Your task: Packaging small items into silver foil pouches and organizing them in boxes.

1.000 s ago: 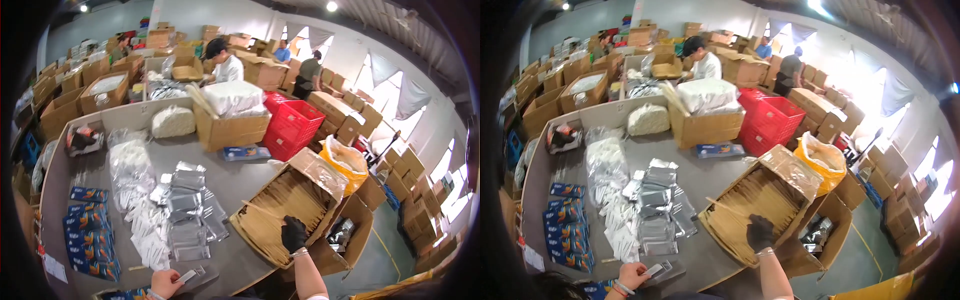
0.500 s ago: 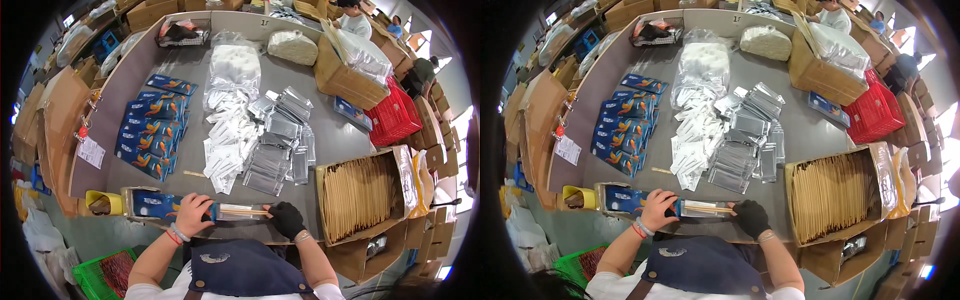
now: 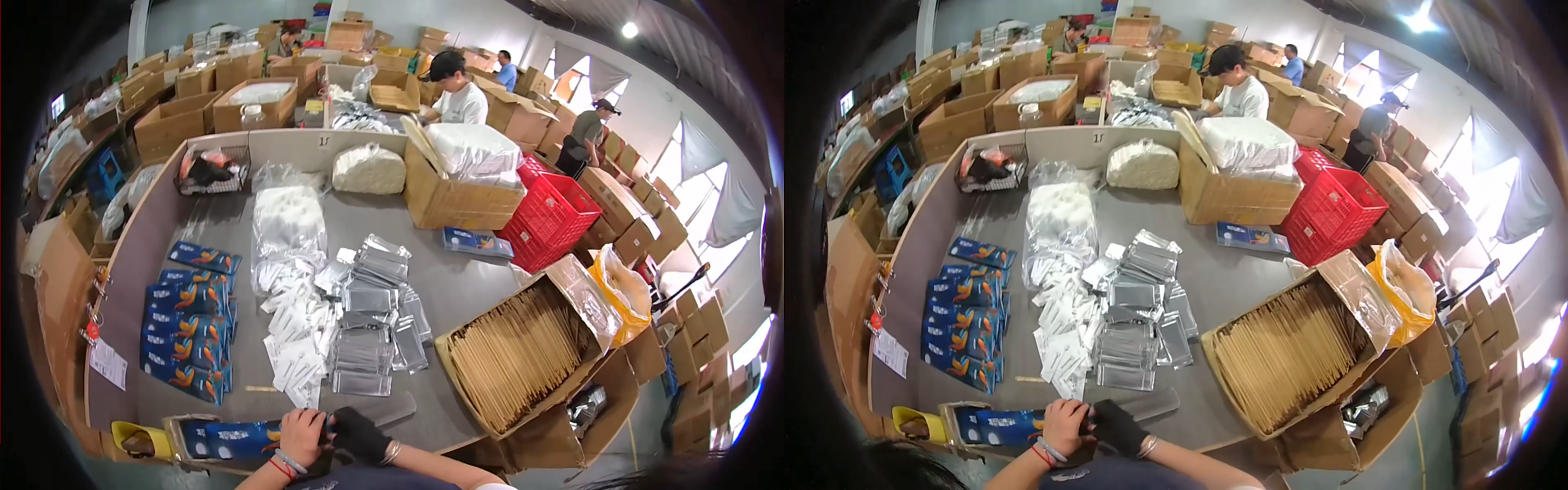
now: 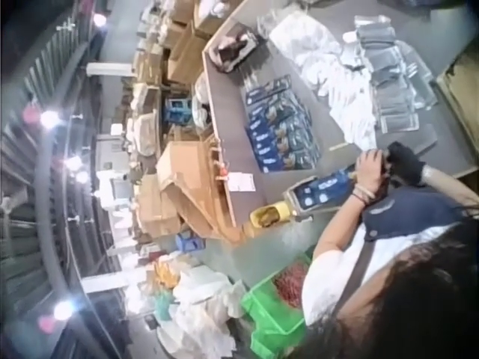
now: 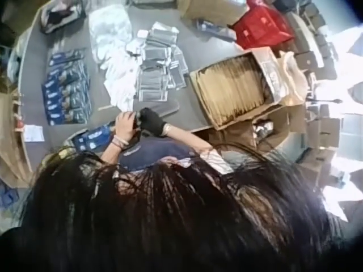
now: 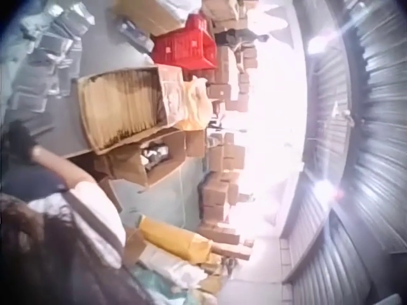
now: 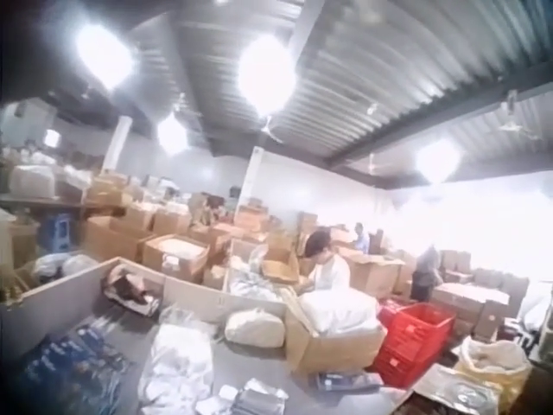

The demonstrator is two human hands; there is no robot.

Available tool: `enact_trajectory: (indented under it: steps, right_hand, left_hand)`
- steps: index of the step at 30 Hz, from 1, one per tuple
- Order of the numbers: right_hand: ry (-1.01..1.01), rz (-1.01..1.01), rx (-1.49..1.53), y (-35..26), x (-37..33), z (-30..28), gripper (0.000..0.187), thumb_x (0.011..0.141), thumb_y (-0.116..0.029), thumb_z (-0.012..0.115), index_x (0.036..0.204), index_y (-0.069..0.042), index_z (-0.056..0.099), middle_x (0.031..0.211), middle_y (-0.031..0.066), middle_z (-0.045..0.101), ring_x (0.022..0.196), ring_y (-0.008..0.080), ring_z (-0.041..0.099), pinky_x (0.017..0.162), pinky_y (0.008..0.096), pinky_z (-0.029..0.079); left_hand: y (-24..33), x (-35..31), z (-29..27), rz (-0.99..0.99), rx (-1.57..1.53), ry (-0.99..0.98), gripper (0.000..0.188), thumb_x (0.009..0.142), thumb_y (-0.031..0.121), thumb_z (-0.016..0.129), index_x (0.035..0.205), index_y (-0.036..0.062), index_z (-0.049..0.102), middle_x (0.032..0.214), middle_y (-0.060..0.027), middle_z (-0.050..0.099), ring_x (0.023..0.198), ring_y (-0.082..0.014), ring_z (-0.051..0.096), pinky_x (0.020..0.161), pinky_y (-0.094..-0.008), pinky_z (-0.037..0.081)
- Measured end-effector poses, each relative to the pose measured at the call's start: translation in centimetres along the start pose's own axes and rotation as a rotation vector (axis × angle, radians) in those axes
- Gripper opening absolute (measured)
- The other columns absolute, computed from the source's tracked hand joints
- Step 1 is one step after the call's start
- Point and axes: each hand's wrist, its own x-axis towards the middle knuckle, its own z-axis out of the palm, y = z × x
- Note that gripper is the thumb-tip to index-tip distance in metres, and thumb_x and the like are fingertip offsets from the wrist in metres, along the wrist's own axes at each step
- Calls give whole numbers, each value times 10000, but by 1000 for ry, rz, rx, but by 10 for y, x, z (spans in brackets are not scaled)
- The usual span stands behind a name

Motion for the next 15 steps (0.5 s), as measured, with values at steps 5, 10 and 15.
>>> enact_trajectory:
  steps: [5,10,15]
  right_hand:
    - [22,-202,-774,-50,0,-40,558,700,-405,762,1169,-148,602,1171,76,570,1115,292,534,907,440,417]
    - [-157,-91,-1040,-54,-4,-45,610,711,-462,733,1220,-159,588,1214,64,573,1168,285,524,957,480,378]
    - [-23,-196,-957,-46,-15,-51,631,735,-568,681,1194,-145,588,1159,94,602,1090,296,566,932,468,397]
  left_hand:
    - [-4,11,-2,127,23,-55,570,611,212,759,1158,251,604,1078,-82,552,1016,-309,520,841,-443,409]
    - [1,26,-8,163,173,-348,393,676,213,703,1064,243,644,1043,-117,549,1004,-340,538,827,-456,434]
    - [-1,34,-54,184,255,-499,306,720,189,659,1022,232,664,1028,-133,553,981,-354,554,807,-458,454]
